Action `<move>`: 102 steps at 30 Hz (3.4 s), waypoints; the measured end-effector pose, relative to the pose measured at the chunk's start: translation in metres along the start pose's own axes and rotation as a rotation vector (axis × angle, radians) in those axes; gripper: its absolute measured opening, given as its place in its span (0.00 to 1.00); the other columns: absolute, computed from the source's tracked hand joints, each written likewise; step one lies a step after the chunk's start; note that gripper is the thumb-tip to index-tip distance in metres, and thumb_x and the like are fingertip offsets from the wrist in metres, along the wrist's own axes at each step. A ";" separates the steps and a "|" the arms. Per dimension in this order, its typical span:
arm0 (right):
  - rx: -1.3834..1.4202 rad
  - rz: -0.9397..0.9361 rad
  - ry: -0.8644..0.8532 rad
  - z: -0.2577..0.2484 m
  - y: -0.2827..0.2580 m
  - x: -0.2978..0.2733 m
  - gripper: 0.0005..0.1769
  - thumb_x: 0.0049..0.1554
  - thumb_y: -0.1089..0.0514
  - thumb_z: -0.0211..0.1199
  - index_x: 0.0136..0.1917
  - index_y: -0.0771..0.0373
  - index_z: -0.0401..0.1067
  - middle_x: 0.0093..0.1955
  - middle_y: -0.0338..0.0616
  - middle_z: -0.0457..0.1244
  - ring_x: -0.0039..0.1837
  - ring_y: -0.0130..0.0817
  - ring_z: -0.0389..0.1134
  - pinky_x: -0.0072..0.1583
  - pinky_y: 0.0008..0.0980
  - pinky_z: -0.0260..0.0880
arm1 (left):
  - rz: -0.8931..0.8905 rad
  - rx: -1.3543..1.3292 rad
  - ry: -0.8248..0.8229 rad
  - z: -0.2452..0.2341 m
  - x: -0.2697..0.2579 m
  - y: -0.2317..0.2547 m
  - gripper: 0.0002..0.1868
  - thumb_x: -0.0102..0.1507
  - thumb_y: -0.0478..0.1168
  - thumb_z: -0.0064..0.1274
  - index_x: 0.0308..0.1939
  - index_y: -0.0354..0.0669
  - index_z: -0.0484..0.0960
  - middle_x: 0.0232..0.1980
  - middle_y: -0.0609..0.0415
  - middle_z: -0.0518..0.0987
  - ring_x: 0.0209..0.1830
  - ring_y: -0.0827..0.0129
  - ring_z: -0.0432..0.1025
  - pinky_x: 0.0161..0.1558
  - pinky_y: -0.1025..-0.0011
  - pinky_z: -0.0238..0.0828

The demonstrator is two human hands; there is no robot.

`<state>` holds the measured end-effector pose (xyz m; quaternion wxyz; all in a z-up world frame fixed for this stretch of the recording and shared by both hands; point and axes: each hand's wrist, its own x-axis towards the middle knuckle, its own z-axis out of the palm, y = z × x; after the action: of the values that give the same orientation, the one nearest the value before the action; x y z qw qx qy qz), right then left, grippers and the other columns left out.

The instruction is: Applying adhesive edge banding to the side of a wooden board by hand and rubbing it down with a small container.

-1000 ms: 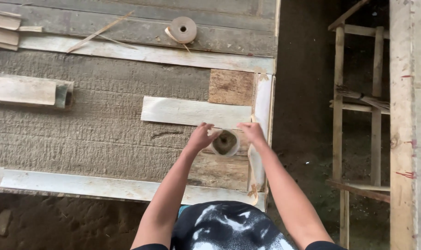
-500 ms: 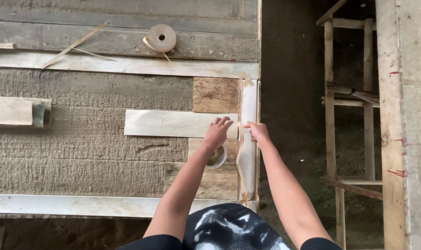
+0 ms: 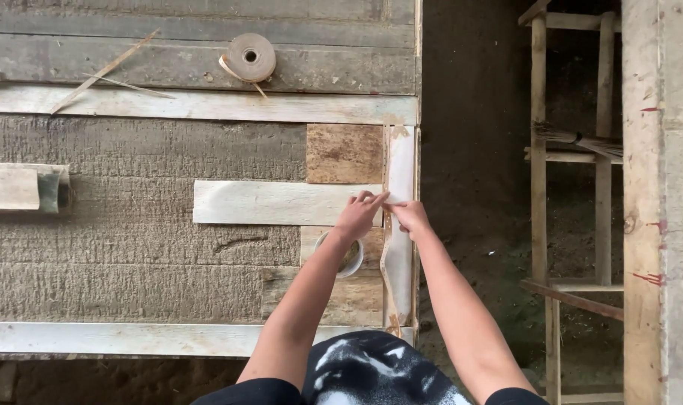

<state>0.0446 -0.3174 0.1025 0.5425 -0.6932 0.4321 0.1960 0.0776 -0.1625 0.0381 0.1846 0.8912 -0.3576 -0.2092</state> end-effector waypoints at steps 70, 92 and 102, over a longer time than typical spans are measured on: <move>0.251 0.048 -0.004 -0.013 0.046 -0.037 0.23 0.64 0.48 0.57 0.50 0.73 0.77 0.24 0.31 0.45 0.25 0.17 0.45 0.27 0.17 0.46 | -0.086 0.203 -0.279 0.011 0.009 0.025 0.33 0.66 0.32 0.39 0.77 0.58 0.63 0.81 0.66 0.55 0.80 0.60 0.49 0.69 0.32 0.53; -0.418 -0.415 -0.040 0.033 0.044 -0.081 0.17 0.62 0.49 0.57 0.57 0.54 0.81 0.55 0.49 0.72 0.61 0.53 0.71 0.62 0.48 0.72 | -0.343 -0.273 0.175 -0.018 -0.109 -0.025 0.18 0.74 0.41 0.37 0.64 0.49 0.77 0.58 0.53 0.73 0.61 0.58 0.72 0.58 0.54 0.75; -1.043 -0.356 -0.225 0.081 0.032 -0.175 0.33 0.67 0.49 0.44 0.83 0.57 0.51 0.63 0.66 0.66 0.68 0.63 0.67 0.67 0.62 0.67 | -0.447 -0.424 0.098 0.061 -0.141 -0.071 0.15 0.66 0.44 0.51 0.56 0.62 0.83 0.49 0.57 0.80 0.53 0.54 0.79 0.54 0.53 0.80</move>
<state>-0.0618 -0.1764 0.1860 0.1955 -0.9067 0.0939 0.3617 -0.0056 -0.0248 -0.0136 0.3329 0.8984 -0.0918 -0.2712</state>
